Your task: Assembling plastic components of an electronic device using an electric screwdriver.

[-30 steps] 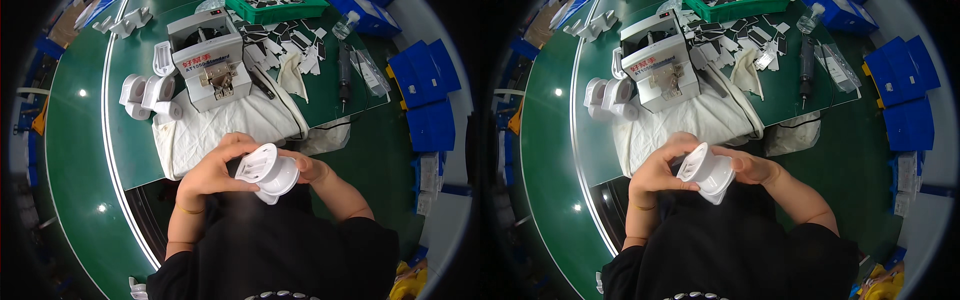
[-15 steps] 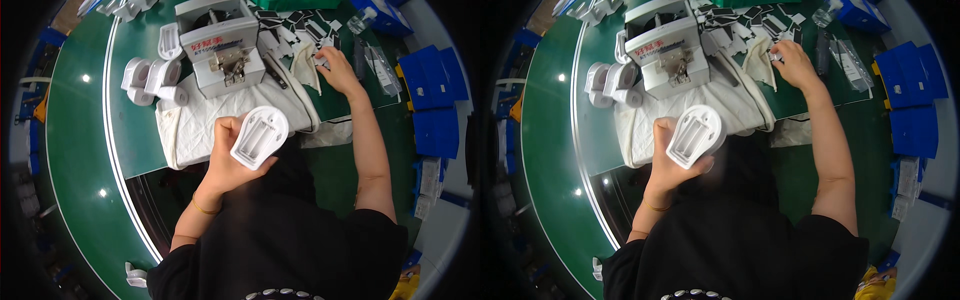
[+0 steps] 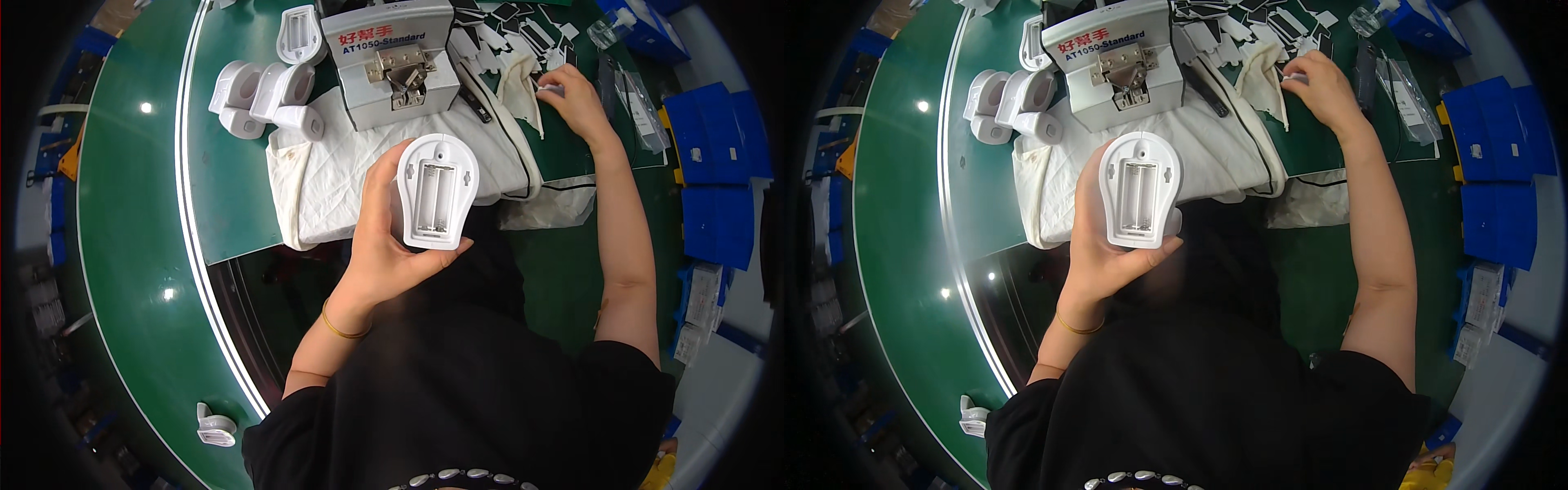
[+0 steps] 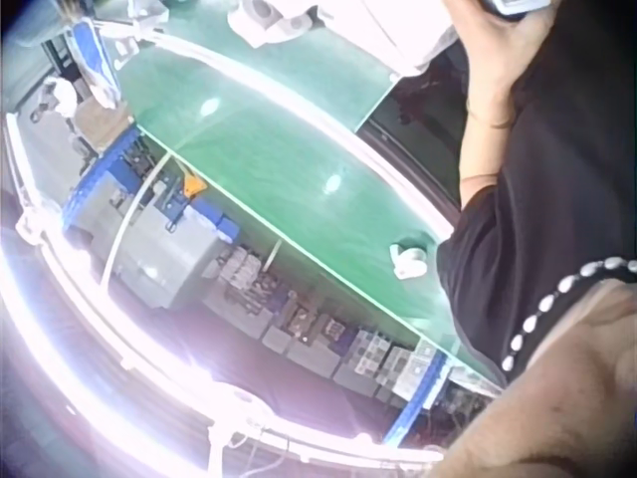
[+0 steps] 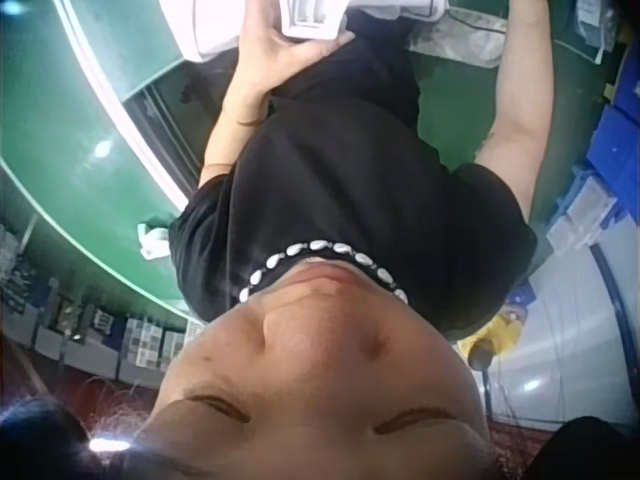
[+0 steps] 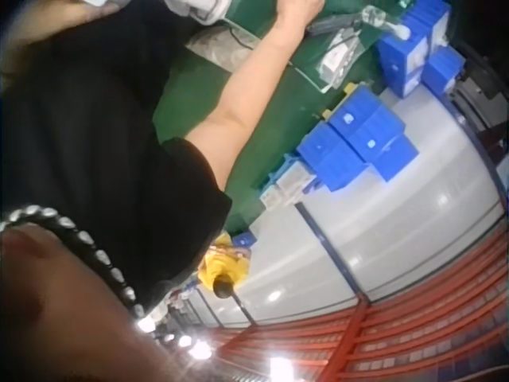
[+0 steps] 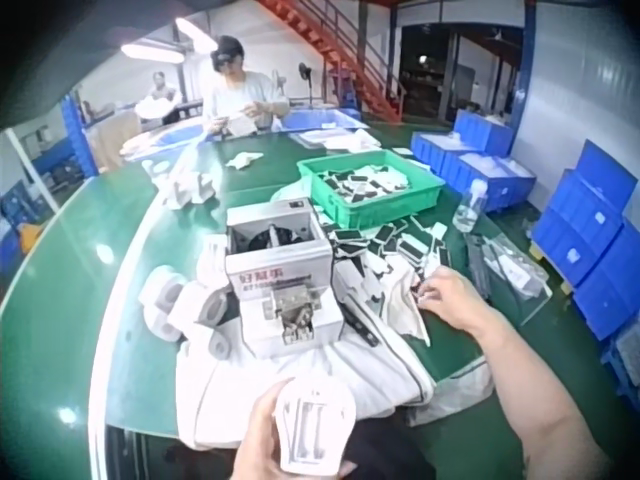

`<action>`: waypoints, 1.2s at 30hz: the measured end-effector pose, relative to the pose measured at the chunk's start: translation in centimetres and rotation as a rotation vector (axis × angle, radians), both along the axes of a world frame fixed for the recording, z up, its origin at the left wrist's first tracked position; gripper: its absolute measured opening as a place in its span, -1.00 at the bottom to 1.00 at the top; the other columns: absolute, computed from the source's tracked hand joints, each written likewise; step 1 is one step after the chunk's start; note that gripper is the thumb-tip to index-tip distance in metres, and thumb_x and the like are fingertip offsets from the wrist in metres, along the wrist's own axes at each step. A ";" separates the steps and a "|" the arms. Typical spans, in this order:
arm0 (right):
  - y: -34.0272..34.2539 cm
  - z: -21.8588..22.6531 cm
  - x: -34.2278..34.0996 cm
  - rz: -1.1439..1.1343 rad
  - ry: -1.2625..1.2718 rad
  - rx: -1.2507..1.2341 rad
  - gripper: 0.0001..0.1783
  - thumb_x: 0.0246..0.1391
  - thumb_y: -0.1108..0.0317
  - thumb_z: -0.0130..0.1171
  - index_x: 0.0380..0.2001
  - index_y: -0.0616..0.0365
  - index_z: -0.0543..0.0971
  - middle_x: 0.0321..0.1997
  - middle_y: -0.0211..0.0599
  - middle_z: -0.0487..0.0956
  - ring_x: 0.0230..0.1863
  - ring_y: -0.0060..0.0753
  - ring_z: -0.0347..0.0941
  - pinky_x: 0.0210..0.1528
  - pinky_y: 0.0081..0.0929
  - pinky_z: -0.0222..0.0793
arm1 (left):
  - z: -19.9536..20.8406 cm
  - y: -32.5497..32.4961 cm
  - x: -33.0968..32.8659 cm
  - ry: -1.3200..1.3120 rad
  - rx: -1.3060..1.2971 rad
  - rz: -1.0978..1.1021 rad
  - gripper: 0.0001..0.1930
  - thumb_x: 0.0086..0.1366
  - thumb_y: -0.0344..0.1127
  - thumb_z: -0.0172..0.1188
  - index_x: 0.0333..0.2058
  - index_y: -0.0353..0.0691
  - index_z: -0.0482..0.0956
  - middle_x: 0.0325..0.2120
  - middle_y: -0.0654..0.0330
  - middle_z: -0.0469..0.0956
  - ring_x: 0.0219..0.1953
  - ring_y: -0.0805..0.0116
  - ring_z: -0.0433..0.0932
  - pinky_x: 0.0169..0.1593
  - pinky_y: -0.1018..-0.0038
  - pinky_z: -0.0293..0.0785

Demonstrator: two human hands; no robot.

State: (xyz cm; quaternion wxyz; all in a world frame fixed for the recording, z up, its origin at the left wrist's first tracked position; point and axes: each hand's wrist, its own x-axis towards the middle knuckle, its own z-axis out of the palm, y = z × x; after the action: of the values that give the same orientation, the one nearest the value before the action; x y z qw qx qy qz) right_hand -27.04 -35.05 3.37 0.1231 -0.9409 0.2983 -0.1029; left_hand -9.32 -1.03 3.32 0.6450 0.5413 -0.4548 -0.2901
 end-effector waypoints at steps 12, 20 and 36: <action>17.0 10.1 0.7 0.023 -0.995 0.511 -0.70 0.25 0.52 0.18 0.04 0.33 0.55 -0.26 -0.29 0.59 -0.45 -0.66 0.43 -0.43 -0.74 0.30 | 1.9 0.7 -0.8 -0.183 -0.129 0.077 -0.03 -0.17 -0.33 0.64 0.21 -0.27 0.26 0.18 0.00 0.28 0.21 0.07 0.36 0.25 0.30 0.33; 21.4 10.4 1.5 0.250 -0.863 0.837 -0.69 0.09 0.65 0.27 -0.07 0.38 0.55 -0.28 -0.16 0.61 -0.47 -0.65 0.45 -0.43 -0.74 0.36 | 1.7 0.6 -0.9 -0.391 -0.055 0.104 0.07 -0.25 -0.31 0.69 0.23 -0.20 0.19 0.13 0.00 0.33 0.13 0.15 0.45 0.19 0.26 0.40; 21.5 8.5 1.8 0.292 -0.526 0.465 -0.73 0.01 0.62 0.38 -0.17 0.32 0.65 -0.01 -0.05 0.54 -0.19 -0.55 0.52 -0.24 -0.58 0.45 | 1.7 1.0 -1.2 -0.380 -0.033 0.095 -0.10 -0.17 -0.40 0.60 0.18 -0.27 0.32 0.13 -0.03 0.41 0.20 -0.03 0.39 0.22 0.23 0.36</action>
State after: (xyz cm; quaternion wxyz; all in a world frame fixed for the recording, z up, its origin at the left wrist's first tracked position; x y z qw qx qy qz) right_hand -25.22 -13.51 11.85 0.4190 -0.8618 0.1347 -0.2520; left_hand -10.52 -0.08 5.00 0.5693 0.5966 -0.5469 -0.1446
